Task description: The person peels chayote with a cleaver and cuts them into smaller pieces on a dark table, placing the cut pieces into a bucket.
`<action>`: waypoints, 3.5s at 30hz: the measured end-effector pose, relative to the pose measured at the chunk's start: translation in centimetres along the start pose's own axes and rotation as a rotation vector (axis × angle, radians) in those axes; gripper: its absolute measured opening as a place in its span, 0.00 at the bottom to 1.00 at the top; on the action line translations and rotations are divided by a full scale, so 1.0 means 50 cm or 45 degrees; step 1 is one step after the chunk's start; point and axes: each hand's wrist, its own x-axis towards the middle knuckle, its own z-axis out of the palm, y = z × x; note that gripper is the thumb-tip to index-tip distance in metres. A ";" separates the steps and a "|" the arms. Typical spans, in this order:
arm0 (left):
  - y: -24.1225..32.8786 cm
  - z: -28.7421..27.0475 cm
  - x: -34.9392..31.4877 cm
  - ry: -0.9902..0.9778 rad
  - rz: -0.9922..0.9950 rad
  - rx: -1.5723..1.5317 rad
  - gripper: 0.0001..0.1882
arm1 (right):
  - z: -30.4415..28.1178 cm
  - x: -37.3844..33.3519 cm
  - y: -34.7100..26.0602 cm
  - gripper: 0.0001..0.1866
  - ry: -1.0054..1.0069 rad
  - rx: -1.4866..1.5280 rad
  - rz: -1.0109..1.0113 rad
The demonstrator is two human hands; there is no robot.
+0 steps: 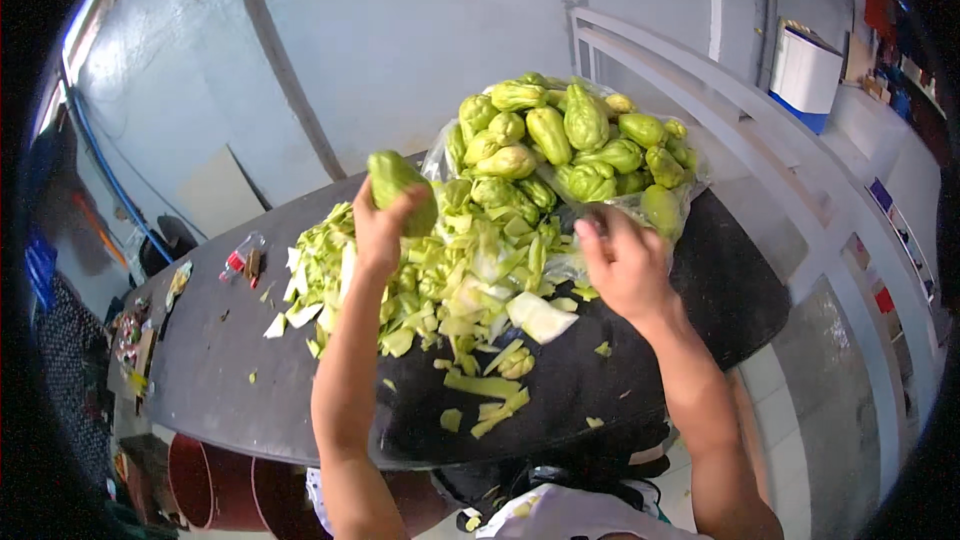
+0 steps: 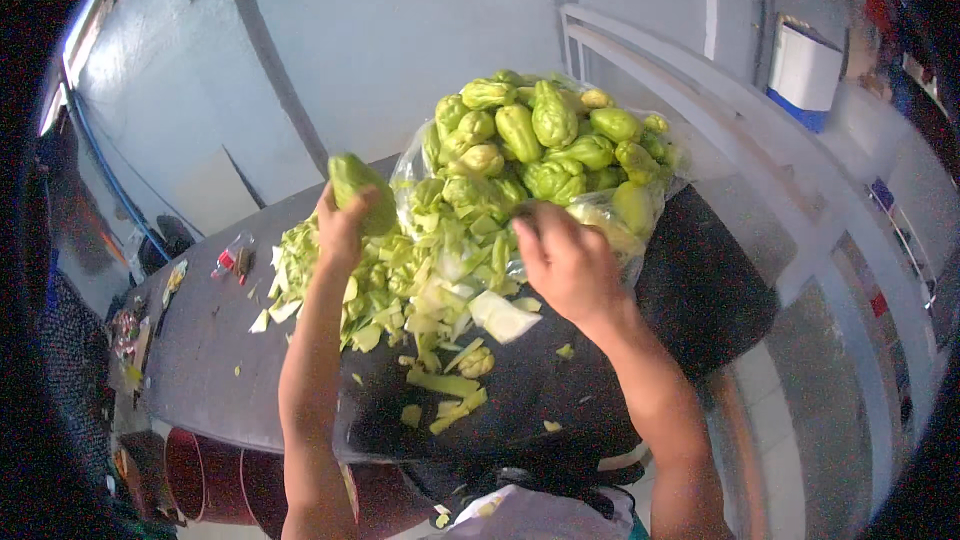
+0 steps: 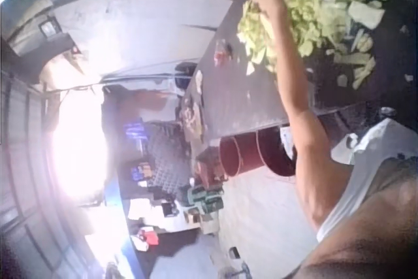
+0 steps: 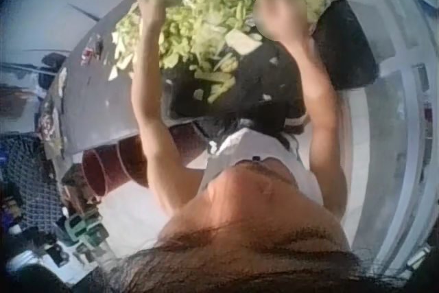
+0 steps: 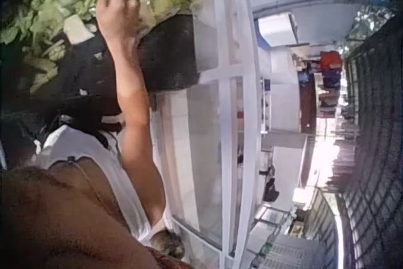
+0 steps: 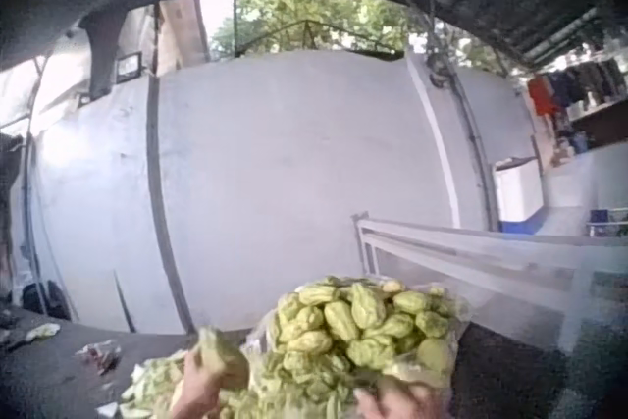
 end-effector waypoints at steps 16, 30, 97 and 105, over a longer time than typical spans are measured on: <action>0.059 -0.059 -0.233 -0.035 0.295 0.735 0.30 | 0.130 -0.020 -0.175 0.14 -0.251 -0.421 -0.917; 0.076 -0.067 -0.249 0.001 0.425 0.527 0.25 | 0.140 -0.032 -0.181 0.18 -0.291 -0.304 -0.912; -0.024 -0.045 -0.229 0.011 0.234 0.504 0.44 | 0.193 -0.061 -0.112 0.08 -0.225 -0.264 -0.727; -0.047 -0.060 -0.241 -0.036 0.329 0.756 0.54 | 0.185 -0.065 -0.139 0.11 -0.214 -0.326 -0.797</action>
